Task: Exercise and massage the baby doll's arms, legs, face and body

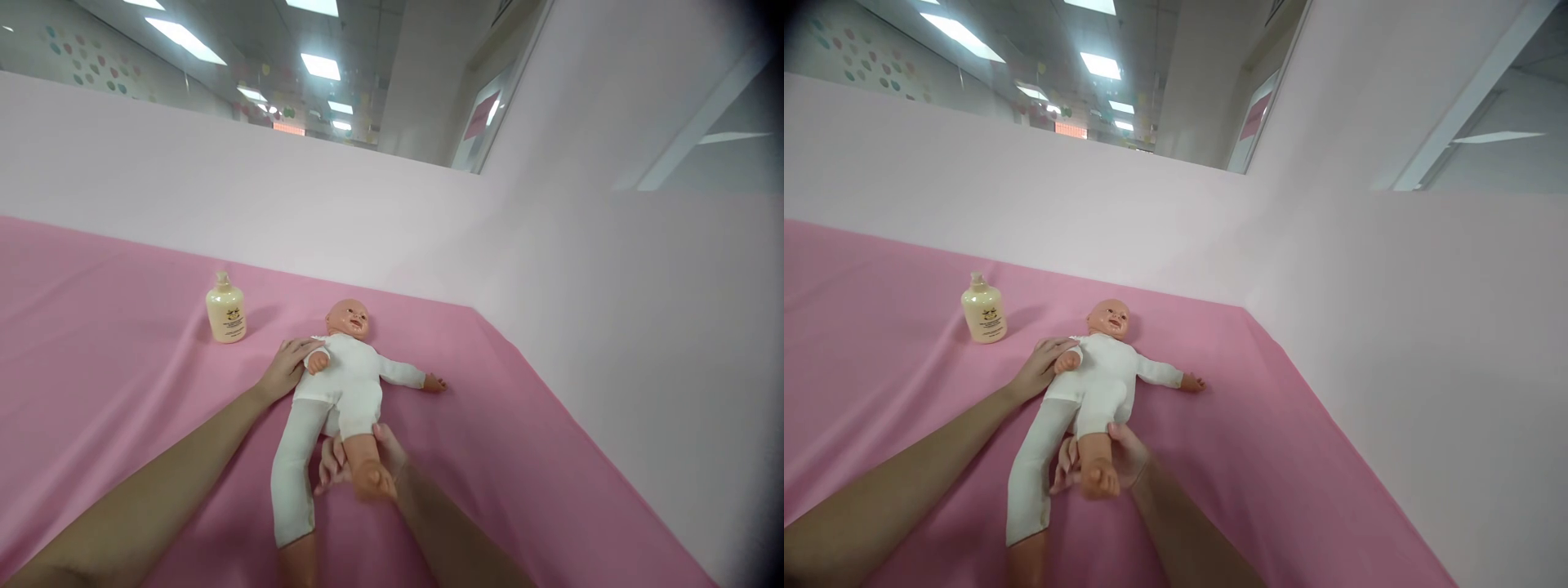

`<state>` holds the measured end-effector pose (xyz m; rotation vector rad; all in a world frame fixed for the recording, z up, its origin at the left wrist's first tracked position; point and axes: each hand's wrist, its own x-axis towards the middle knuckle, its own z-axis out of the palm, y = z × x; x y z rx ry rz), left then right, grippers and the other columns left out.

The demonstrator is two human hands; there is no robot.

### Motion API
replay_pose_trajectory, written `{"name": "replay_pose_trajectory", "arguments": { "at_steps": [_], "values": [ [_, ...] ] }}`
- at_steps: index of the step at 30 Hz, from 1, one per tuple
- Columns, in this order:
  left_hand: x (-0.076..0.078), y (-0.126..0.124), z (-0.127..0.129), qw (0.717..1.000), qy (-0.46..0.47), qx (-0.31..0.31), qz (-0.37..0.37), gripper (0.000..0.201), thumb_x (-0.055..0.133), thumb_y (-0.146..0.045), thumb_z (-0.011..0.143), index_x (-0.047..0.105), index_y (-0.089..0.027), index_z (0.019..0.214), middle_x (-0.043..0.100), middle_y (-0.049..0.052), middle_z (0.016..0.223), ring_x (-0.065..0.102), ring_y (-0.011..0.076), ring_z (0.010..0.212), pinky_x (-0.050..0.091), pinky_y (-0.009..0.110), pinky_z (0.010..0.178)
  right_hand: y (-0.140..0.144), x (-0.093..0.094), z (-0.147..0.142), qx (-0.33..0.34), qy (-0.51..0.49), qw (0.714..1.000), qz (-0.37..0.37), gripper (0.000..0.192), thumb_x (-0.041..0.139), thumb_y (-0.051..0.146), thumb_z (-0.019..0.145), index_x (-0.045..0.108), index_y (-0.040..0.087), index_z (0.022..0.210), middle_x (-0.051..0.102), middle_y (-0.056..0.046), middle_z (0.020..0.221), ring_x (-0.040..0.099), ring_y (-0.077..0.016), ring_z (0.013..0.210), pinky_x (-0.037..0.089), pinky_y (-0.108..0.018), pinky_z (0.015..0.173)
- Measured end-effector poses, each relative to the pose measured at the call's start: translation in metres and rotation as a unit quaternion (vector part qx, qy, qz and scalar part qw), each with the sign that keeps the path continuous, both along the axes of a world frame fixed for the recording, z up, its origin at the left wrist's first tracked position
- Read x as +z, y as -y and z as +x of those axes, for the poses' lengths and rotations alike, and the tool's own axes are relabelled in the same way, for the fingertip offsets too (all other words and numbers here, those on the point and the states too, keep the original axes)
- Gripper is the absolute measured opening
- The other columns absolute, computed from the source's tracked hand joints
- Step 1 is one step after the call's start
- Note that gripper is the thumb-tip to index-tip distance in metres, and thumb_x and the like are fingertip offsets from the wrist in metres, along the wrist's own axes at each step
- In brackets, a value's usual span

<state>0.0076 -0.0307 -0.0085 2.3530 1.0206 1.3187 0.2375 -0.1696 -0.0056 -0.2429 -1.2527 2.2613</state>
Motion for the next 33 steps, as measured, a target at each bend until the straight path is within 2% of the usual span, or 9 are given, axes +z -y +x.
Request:
{"name": "replay_pose_trajectory", "arguments": {
  "at_steps": [2, 4, 10, 15, 18, 21, 23, 28, 33],
  "values": [
    [-0.002, 0.000, 0.000, 0.999, -0.031, -0.005, 0.005, 0.051, 0.043, -0.014, 0.095, 0.066, -0.028, 0.139, 0.067, 0.008, 0.137, 0.056, 0.0264, 0.128, 0.044, 0.047, 0.111, 0.001, 0.007, 0.002, -0.060, -0.012, 0.997, -0.047, 0.071, 0.053, 0.090, 0.076, 0.064, 0.020, 0.074, 0.057, -0.006, 0.074, 0.064, -0.0235, 0.080, 0.057, -0.043, 0.083],
    [-0.003, -0.001, 0.000, 0.999, -0.045, -0.003, 0.008, 0.054, 0.043, -0.012, 0.094, 0.065, -0.029, 0.141, 0.067, 0.008, 0.137, 0.055, 0.0264, 0.128, 0.044, 0.047, 0.111, 0.001, 0.014, 0.002, -0.094, -0.009, 0.992, -0.080, 0.070, 0.050, 0.086, 0.083, 0.065, 0.018, 0.076, 0.057, -0.006, 0.079, 0.063, -0.0216, 0.083, 0.057, -0.041, 0.084],
    [-0.001, -0.001, -0.001, 0.999, -0.046, -0.005, 0.007, 0.052, 0.043, -0.014, 0.095, 0.064, -0.028, 0.141, 0.067, 0.009, 0.137, 0.056, 0.0269, 0.128, 0.044, 0.047, 0.111, 0.000, 0.016, 0.002, -0.098, -0.023, 0.990, -0.100, 0.067, 0.056, 0.082, 0.083, 0.067, 0.016, 0.079, 0.057, -0.005, 0.083, 0.061, -0.0191, 0.083, 0.057, -0.039, 0.085],
    [0.003, -0.002, 0.001, 1.000, 0.010, 0.000, -0.023, 0.039, 0.046, -0.026, 0.097, 0.066, -0.024, 0.132, 0.070, 0.010, 0.133, 0.060, 0.0280, 0.124, 0.043, 0.049, 0.112, 0.000, 0.013, 0.000, -0.053, -0.036, 0.996, -0.065, 0.069, 0.056, 0.087, 0.078, 0.064, 0.018, 0.075, 0.059, -0.006, 0.081, 0.064, -0.0227, 0.086, 0.056, -0.043, 0.089],
    [0.005, -0.003, 0.004, 0.995, 0.077, 0.008, -0.062, 0.029, 0.047, -0.033, 0.096, 0.068, -0.021, 0.111, 0.074, 0.012, 0.114, 0.066, 0.0294, 0.110, 0.049, 0.049, 0.103, 0.003, 0.016, -0.005, -0.024, -0.034, 0.999, -0.019, 0.071, 0.059, 0.090, 0.070, 0.061, 0.019, 0.075, 0.063, -0.009, 0.081, 0.066, -0.0286, 0.096, 0.053, -0.047, 0.095],
    [0.004, -0.004, 0.006, 0.981, 0.139, 0.047, -0.126, 0.020, 0.050, -0.037, 0.091, 0.063, -0.021, 0.091, 0.071, 0.008, 0.091, 0.066, 0.0284, 0.092, 0.053, 0.046, 0.090, 0.006, 0.019, -0.009, -0.011, -0.023, 1.000, 0.004, 0.075, 0.068, 0.089, 0.058, 0.064, 0.018, 0.082, 0.068, -0.014, 0.088, 0.066, -0.0342, 0.106, 0.052, -0.050, 0.098],
    [0.003, -0.005, 0.006, 0.968, 0.184, 0.068, -0.158, 0.019, 0.055, -0.039, 0.087, 0.061, -0.022, 0.093, 0.071, 0.007, 0.092, 0.066, 0.0276, 0.091, 0.053, 0.045, 0.089, 0.007, 0.018, -0.009, 0.009, 0.008, 1.000, 0.004, 0.078, 0.072, 0.086, 0.054, 0.066, 0.016, 0.089, 0.071, -0.017, 0.095, 0.066, -0.0361, 0.111, 0.052, -0.049, 0.098],
    [-0.005, -0.009, 0.004, 0.933, 0.261, 0.095, -0.227, 0.038, 0.064, -0.046, 0.081, 0.059, -0.021, 0.109, 0.072, 0.010, 0.109, 0.067, 0.0273, 0.098, 0.052, 0.044, 0.090, 0.008, 0.014, -0.004, 0.063, 0.125, 0.990, 0.020, 0.079, 0.089, 0.069, 0.050, 0.069, 0.013, 0.102, 0.072, -0.020, 0.105, 0.067, -0.0351, 0.114, 0.053, -0.042, 0.094],
    [-0.008, -0.011, 0.002, 0.928, 0.268, 0.083, -0.246, 0.046, 0.066, -0.053, 0.082, 0.058, -0.020, 0.113, 0.072, 0.012, 0.113, 0.067, 0.0287, 0.104, 0.051, 0.045, 0.094, 0.010, 0.025, -0.005, 0.079, 0.114, 0.990, 0.038, 0.086, 0.084, 0.075, 0.052, 0.068, 0.012, 0.108, 0.072, -0.021, 0.106, 0.067, -0.0357, 0.116, 0.053, -0.042, 0.096]
  ]
}}
